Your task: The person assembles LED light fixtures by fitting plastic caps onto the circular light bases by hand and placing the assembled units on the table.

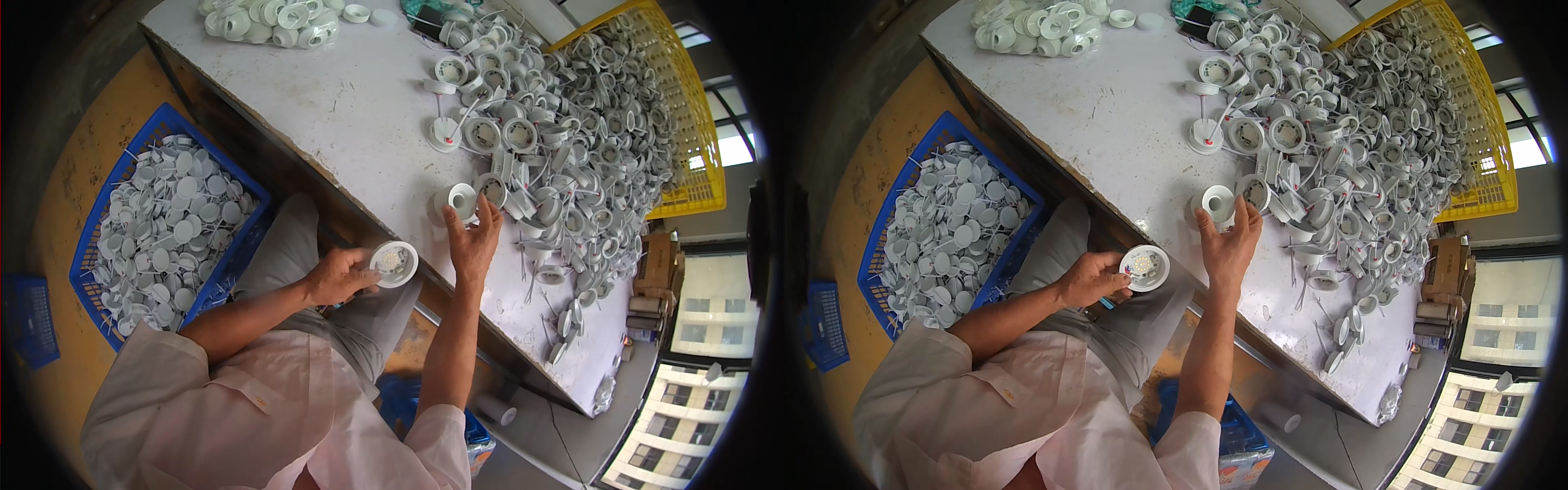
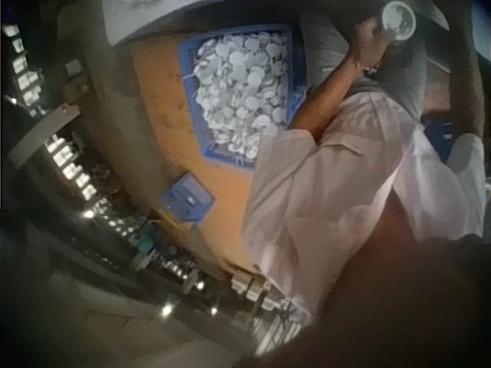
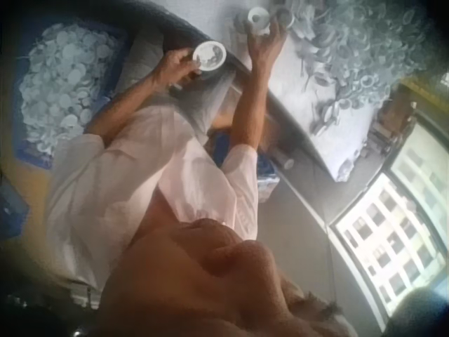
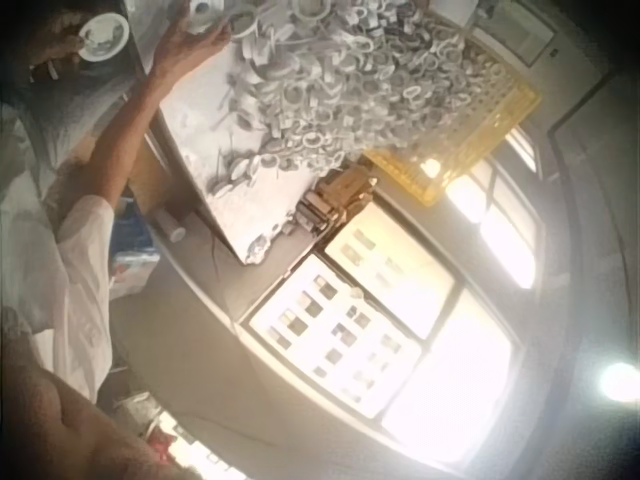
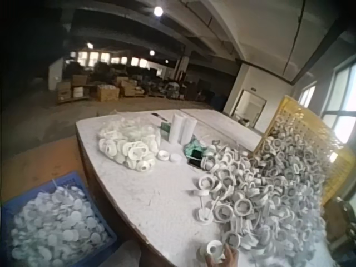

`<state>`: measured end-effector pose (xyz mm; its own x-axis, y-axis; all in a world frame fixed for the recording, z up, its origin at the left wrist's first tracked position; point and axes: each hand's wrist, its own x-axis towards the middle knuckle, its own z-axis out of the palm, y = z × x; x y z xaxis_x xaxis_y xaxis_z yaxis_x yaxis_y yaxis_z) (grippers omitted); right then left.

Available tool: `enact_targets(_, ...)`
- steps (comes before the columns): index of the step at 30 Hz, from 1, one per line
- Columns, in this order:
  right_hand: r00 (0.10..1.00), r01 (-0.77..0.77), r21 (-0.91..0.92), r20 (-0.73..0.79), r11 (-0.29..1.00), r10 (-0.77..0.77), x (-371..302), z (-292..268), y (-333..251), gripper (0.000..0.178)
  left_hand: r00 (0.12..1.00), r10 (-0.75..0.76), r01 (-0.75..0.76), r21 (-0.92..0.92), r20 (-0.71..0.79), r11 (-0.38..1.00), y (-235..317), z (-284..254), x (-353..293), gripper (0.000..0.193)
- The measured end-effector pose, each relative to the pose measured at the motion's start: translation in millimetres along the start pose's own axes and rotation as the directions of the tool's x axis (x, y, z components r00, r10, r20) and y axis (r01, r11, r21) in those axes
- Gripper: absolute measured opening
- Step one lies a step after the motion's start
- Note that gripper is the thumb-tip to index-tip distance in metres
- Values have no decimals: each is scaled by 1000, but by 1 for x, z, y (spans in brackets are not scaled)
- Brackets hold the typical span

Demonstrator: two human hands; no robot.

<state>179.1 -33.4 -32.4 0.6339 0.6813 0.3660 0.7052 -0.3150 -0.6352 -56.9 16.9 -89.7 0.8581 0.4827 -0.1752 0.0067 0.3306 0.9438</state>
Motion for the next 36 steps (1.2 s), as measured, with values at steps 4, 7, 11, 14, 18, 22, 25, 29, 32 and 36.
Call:
enact_targets(4,999,-46,-3,13,999,46,2,5,-8,72,995,-100,100,6,19,995,8,-10,-5,32)
enact_targets(7,999,-40,32,-10,999,40,2,5,-13,70,996,-88,89,-36,17,995,9,-11,-5,33)
enact_targets(11,995,59,65,-87,996,-54,1,5,-5,67,994,-103,104,-49,26,993,6,-10,-2,32)
enact_targets(14,991,75,37,-117,996,-71,-2,-1,-9,63,998,-62,64,-67,24,996,7,-8,2,32)
enact_targets(18,996,43,184,-90,982,-27,-25,-19,-27,59,1000,8,-6,-124,14,992,0,-8,10,32)
enact_targets(22,979,81,301,153,950,-132,-63,-23,-32,66,998,53,-49,-180,19,982,5,-7,11,33)
enact_targets(25,957,107,317,225,942,-185,-79,-14,-40,70,997,66,-72,-181,-35,981,-1,-5,10,36)
enact_targets(29,935,79,338,302,938,-187,-85,-5,-40,75,993,111,-116,-121,-45,986,-5,-2,11,34)
enact_targets(32,933,84,335,305,938,-192,-87,-8,-45,79,984,163,-167,-52,-69,985,-9,-1,9,33)
enact_targets(36,956,-28,445,272,895,-105,-97,-12,-37,69,992,89,-99,-113,-95,989,-3,4,4,33)
